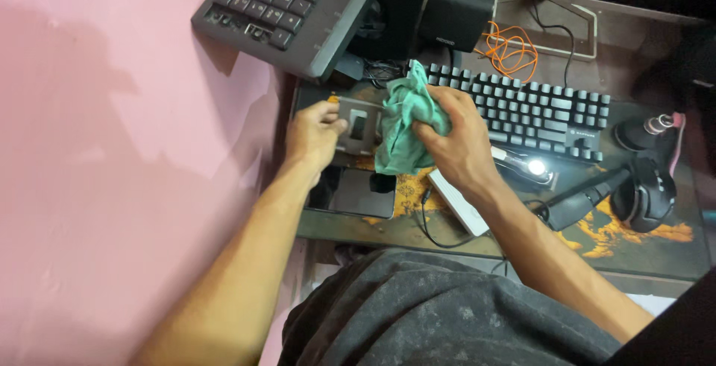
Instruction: The person wipes a black power adapter and its cable with a green cloth. They then pick up a smartphone, spray it with a blue liquid from a bottle, and wipe the screen and back with the cloth. The person also wipes a small white rectangular device and a black handheld device on the desk.
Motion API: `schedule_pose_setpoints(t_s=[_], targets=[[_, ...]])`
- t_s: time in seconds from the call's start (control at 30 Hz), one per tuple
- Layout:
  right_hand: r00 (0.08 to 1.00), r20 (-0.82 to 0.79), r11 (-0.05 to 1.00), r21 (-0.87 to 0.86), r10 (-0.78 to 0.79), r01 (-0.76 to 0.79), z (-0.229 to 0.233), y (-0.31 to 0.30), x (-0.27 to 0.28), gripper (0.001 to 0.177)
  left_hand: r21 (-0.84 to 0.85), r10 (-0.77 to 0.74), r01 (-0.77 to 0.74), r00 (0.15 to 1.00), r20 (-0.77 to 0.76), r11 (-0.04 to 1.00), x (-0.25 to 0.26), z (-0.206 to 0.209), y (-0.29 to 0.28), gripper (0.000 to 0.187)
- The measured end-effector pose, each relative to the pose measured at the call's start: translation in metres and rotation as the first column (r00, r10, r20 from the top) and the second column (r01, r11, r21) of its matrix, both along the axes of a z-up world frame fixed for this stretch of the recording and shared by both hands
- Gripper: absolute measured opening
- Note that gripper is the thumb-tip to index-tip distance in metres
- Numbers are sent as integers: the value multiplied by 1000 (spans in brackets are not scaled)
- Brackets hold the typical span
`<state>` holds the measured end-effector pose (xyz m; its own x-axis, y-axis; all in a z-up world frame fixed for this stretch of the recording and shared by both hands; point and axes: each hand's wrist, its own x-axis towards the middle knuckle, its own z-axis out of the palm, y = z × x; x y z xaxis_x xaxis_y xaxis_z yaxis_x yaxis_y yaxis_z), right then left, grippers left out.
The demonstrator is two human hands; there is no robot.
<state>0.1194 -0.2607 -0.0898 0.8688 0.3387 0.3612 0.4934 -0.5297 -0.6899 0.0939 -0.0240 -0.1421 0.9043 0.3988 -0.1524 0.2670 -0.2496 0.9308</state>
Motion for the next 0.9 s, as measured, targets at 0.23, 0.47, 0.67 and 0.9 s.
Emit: schedule_pose_setpoints(t_s=[0.23,0.47,0.67,0.9], targets=[[999,-45,997,-67,-29,26,1,-33,-30,52,111,106,-107,994,17,988,-18,10,9,31],[990,-108,984,-146,91,-107,-10,-30,-48,48,361,142,-115,989,-48,925,-57,7,23,42],[961,-192,913,-318,201,-255,-32,-10,-52,58,586,240,30,895,-377,810,-101,-16,10,52],[942,-279,643,-690,188,-333,-29,21,-67,113,519,343,-87,840,-421,851,-109,-32,-16,41]])
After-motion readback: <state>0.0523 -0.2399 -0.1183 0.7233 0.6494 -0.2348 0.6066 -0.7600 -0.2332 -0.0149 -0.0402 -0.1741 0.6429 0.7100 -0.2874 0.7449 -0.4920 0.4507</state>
